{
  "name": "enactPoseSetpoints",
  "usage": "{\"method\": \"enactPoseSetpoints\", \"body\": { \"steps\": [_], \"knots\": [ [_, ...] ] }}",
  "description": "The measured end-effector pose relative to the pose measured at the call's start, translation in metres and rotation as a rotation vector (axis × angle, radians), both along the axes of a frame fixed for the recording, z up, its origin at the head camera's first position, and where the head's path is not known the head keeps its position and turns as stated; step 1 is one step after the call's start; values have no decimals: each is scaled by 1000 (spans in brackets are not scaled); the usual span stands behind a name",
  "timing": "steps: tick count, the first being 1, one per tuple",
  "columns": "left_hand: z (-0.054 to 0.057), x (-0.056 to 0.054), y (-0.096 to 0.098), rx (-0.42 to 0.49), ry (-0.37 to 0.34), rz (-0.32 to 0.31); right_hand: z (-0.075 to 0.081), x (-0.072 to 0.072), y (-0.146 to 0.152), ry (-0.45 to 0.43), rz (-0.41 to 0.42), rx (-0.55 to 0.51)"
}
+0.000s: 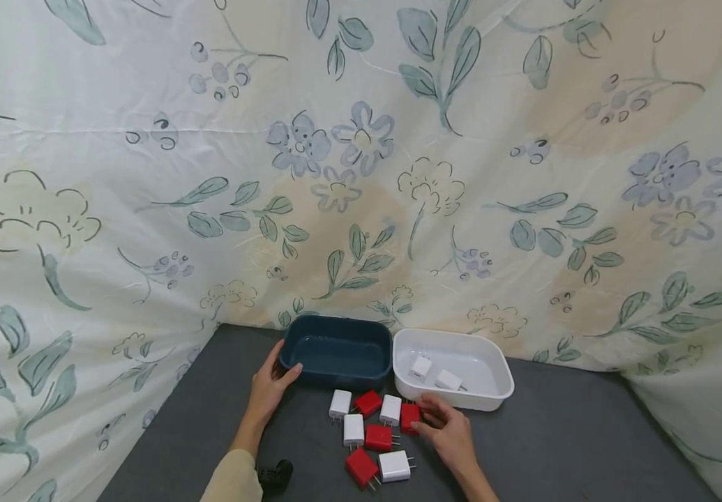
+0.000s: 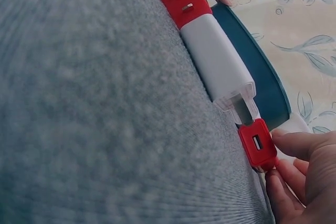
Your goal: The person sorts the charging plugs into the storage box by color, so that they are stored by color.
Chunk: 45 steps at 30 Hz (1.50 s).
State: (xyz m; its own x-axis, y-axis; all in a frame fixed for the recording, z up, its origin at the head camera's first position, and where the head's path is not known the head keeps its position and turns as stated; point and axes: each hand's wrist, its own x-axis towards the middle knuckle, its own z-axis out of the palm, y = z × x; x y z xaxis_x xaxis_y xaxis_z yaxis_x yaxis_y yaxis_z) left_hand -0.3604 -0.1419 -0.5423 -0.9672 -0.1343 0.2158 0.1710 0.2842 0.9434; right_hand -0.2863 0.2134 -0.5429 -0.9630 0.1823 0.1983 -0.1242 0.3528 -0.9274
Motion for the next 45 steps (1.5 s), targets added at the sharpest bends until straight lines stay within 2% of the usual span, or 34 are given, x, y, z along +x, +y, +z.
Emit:
{"method": "enactPoseSetpoints", "body": {
  "steps": [12,17,29,45],
  "knots": [
    [3,3,-1,6,4,3,5,1,-2,-31,73,28],
    [2,3,0,14,1,5,2,-1,-1,-44,64,95],
    [-1,2,0,24,10,3,-2,-1,-1,-7,67,144],
    [-2,-1,1,27,8,6,0,0,1,-20,51,45]
  ]
}}
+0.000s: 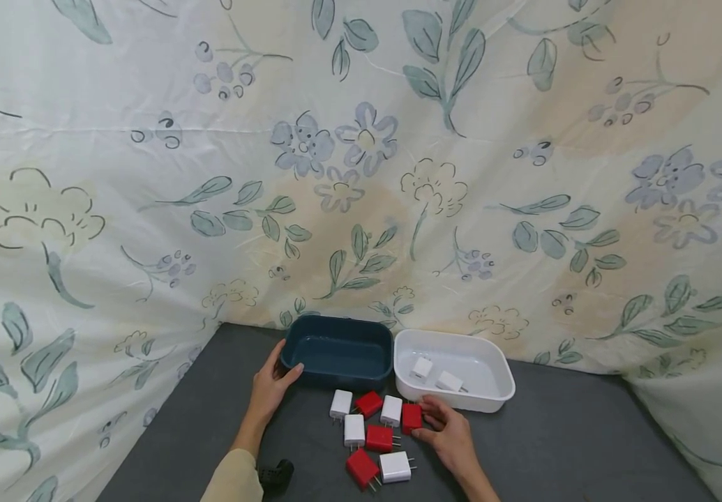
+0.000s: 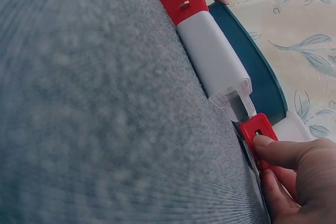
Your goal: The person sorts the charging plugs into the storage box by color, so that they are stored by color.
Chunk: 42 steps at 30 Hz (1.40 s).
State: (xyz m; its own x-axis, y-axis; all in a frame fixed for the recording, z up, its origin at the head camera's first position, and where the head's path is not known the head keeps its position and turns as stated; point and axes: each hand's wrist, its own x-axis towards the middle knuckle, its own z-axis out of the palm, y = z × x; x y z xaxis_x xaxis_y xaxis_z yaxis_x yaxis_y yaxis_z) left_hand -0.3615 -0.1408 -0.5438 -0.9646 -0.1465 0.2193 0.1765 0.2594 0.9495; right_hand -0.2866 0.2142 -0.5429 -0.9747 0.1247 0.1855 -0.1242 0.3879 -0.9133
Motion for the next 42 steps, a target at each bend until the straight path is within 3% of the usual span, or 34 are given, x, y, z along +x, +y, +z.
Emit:
{"method": "enactPoseSetpoints", "body": {
  "steps": [18,32,34,38,42],
  "knots": [
    [0,1,0,-5,11,-9,6,4,-2,18,-12,-61],
    [-1,0,0,-2,8,-9,16,4,-10,-32,2,-96],
    [-1,0,0,1,7,-9,25,8,-14,-33,11,-94],
    [0,1,0,4,4,-14,28,8,-17,-40,3,-83],
    [0,1,0,2,6,-10,22,2,-19,-50,-20,-80]
  ]
}}
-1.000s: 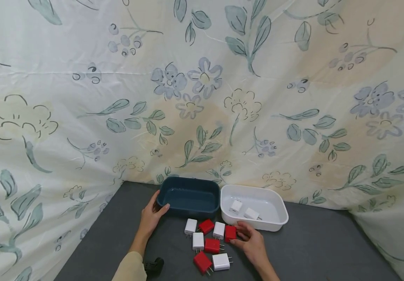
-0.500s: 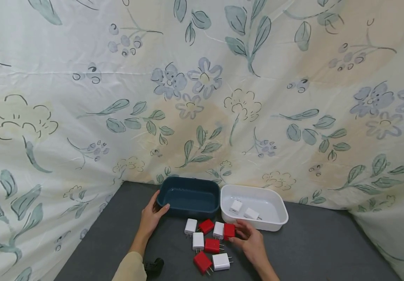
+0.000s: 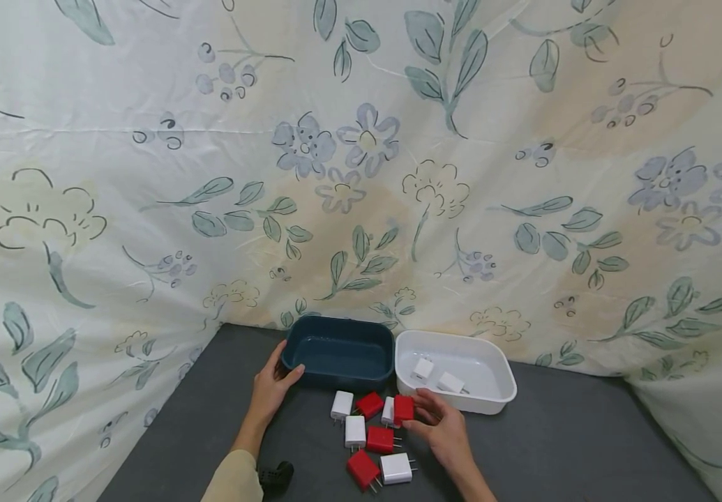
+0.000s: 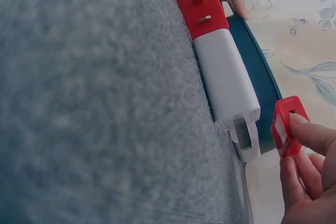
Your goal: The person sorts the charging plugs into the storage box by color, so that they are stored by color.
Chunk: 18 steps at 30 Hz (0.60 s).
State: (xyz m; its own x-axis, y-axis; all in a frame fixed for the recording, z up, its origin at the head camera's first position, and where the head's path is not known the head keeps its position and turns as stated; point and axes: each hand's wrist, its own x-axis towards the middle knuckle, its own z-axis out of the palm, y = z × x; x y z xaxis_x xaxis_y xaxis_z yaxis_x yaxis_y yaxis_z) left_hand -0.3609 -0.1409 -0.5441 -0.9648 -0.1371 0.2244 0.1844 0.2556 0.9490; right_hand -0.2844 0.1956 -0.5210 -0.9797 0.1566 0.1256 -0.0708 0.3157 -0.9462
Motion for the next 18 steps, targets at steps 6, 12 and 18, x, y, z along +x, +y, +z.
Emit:
{"method": "enactPoseSetpoints", "body": {
  "steps": [6,12,18],
  "knots": [
    [-1,-1,0,-4,2,0,3,-1,-7,17,2,-9],
    [-1,0,0,0,-3,0,8,-3,-10,23,16,-22],
    [-2,-1,-1,-2,2,8,13,-5,-13,33,7,-11]
  ]
}}
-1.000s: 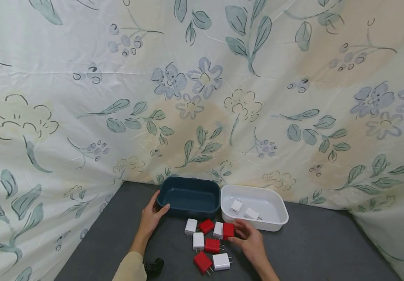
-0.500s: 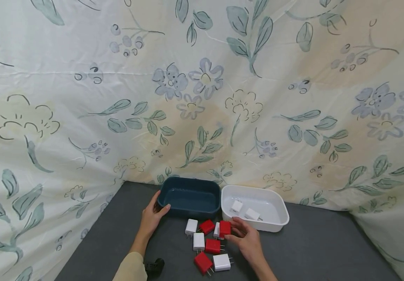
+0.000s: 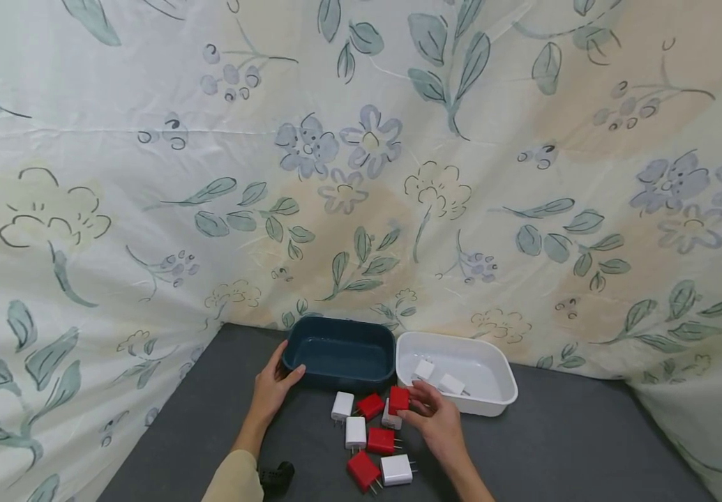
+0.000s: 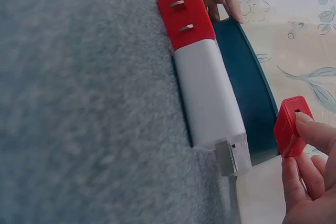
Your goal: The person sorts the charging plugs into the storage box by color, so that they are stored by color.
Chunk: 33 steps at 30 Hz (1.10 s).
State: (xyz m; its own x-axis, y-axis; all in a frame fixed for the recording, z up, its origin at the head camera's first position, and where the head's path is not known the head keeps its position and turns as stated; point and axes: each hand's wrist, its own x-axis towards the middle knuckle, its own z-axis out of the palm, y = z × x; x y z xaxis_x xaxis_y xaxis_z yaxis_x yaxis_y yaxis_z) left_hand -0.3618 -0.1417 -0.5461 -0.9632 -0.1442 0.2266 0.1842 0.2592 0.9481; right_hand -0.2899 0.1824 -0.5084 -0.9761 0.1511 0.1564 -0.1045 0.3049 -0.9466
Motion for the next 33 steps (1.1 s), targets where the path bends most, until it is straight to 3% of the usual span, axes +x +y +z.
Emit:
{"method": "enactPoseSetpoints", "body": {
  "steps": [23,33],
  "knots": [
    [2,3,0,-7,6,-12,18,-9,-21,53,-22,-69],
    [37,26,2,5,-11,-56,18,-17,-30,82,-27,-62]
  ]
}}
